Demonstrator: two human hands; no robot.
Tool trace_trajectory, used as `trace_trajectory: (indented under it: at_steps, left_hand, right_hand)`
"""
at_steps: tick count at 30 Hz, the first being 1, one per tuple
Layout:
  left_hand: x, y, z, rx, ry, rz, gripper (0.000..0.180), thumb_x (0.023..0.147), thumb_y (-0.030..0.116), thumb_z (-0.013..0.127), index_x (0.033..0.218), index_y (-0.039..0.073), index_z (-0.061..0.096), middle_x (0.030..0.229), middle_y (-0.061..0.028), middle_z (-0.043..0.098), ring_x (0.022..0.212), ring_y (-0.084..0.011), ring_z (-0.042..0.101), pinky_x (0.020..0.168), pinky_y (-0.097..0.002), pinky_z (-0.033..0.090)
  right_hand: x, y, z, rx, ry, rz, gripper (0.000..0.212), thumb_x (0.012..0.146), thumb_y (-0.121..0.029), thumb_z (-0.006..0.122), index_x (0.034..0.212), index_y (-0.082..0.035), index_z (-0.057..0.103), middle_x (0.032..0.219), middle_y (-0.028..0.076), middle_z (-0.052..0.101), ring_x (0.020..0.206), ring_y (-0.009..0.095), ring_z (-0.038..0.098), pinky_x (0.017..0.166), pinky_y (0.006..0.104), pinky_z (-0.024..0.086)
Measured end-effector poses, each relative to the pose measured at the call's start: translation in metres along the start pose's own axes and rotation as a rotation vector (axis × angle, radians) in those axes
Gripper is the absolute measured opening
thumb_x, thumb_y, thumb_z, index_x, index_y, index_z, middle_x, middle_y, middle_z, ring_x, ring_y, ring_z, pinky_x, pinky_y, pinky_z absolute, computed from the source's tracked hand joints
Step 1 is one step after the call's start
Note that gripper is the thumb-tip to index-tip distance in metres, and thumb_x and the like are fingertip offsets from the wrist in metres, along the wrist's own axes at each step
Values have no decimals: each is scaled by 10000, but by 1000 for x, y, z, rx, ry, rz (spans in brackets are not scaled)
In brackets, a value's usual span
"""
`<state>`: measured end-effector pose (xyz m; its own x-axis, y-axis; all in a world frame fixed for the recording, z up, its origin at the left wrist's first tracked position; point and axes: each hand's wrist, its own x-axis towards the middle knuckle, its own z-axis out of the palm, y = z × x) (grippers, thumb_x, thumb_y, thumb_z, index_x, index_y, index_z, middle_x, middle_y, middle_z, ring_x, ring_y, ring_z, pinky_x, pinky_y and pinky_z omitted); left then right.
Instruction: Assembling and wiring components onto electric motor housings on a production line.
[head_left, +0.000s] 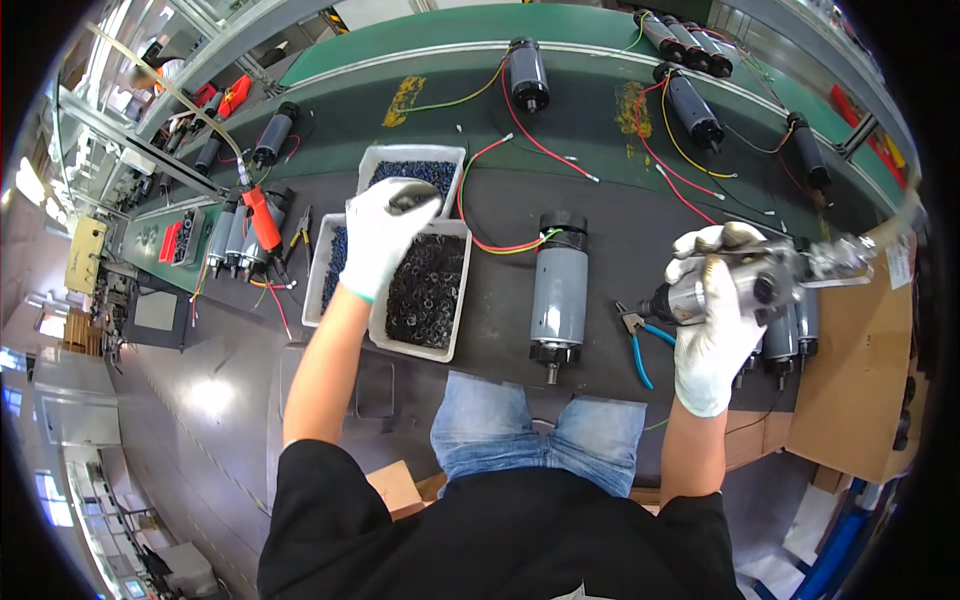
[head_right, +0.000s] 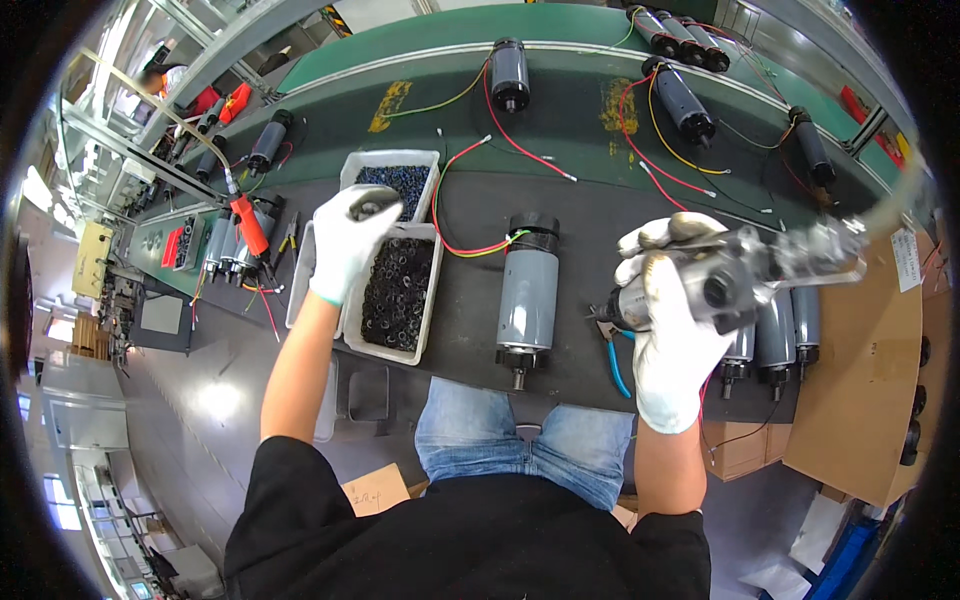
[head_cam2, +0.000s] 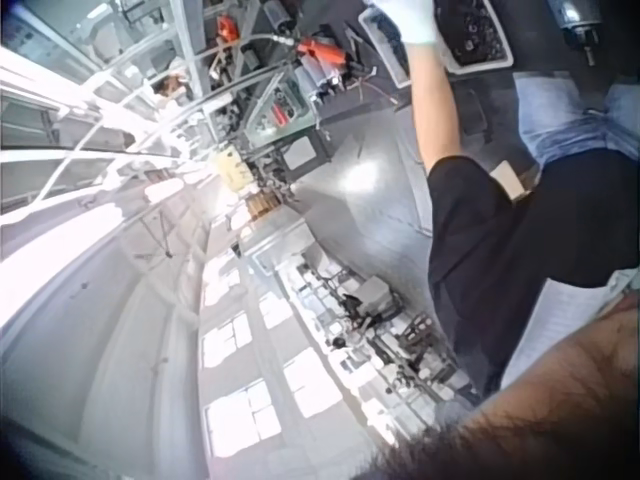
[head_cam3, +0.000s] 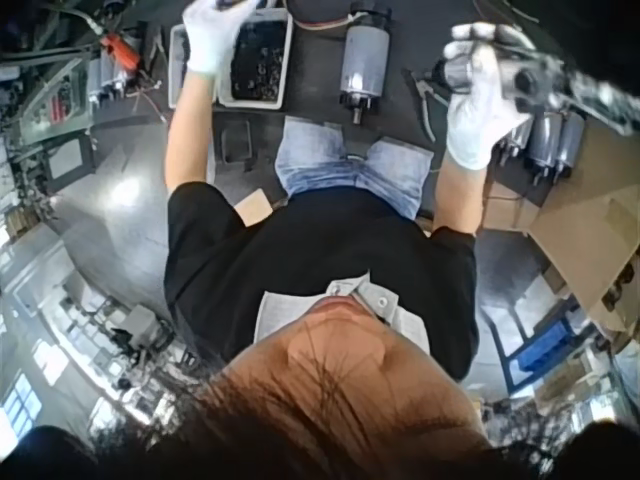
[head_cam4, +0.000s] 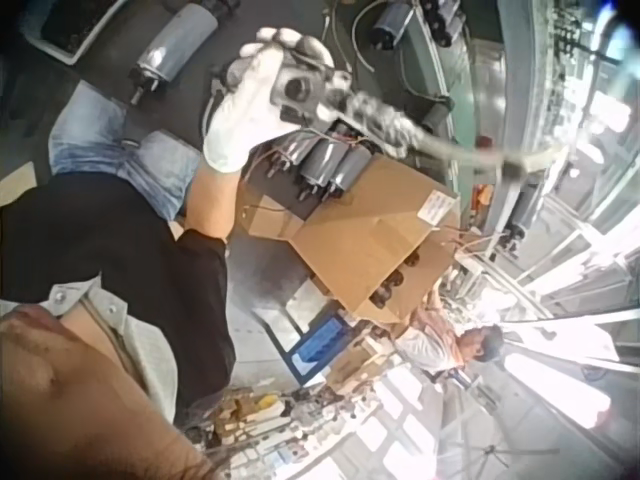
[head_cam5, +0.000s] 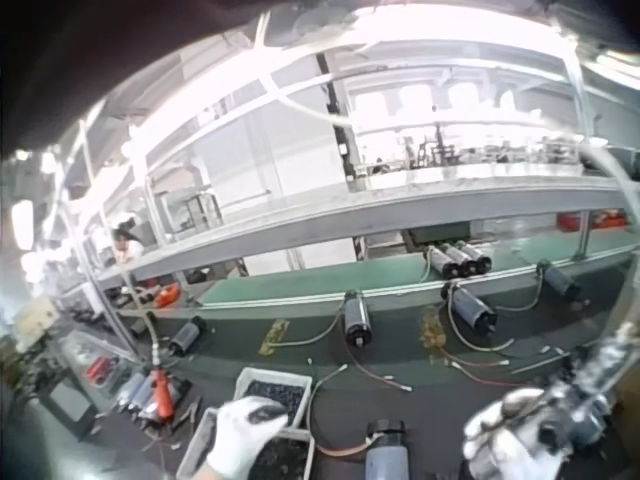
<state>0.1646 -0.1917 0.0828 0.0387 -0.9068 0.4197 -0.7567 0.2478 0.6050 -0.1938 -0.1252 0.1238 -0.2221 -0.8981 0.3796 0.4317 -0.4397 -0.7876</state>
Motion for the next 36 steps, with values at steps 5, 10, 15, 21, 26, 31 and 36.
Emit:
trace_trajectory:
  at_steps: [5,10,15,21,26,31,36]
  left_hand:
    - [-73,88,6,-245,-19,-4,164,757,22,856,892,1,766,945,-102,789,820,-148,731,736,-273,561]
    - [-114,125,32,-396,-16,-9,156,731,22,862,807,19,726,905,-83,784,759,-131,721,661,-261,547]
    - [-121,142,37,-355,-29,50,182,718,27,867,754,44,689,868,-87,770,687,-159,708,602,-276,540]
    - [-122,144,39,-330,-87,79,185,731,63,874,777,55,695,871,-94,760,674,-202,704,603,-295,551]
    - [-126,144,39,-250,-101,126,188,741,79,880,789,62,699,873,-84,757,683,-205,706,608,-298,552]
    - [-133,139,41,-231,-113,136,199,755,112,892,800,66,704,878,-84,757,703,-216,717,631,-300,567]
    - [-166,125,52,-269,-202,-61,331,812,180,869,1077,59,711,942,-108,746,754,-255,723,702,-333,585]
  right_hand:
    - [-7,-20,22,245,-58,-84,422,984,-52,682,1378,-59,531,1139,130,628,1011,302,654,725,380,591]
    - [-12,-27,42,400,-184,-109,429,999,-131,662,1398,-85,512,1135,101,601,994,309,609,709,409,572]
    - [-20,-22,40,406,-196,-84,456,995,-134,663,1416,-88,494,1137,103,599,988,310,610,693,409,572]
    - [-26,-19,39,409,-132,-9,502,994,-118,672,1447,-83,456,1169,126,605,999,320,641,702,400,594]
    - [-30,-10,40,368,-113,3,488,975,-96,687,1407,-69,461,1162,151,614,990,307,656,734,406,591]
    - [-36,-6,40,379,-160,36,463,965,-66,687,1373,-55,467,1172,185,624,980,293,666,771,415,590]
    - [-57,6,42,101,-184,49,403,973,-40,629,1348,-86,490,1097,128,585,941,279,617,687,387,556]
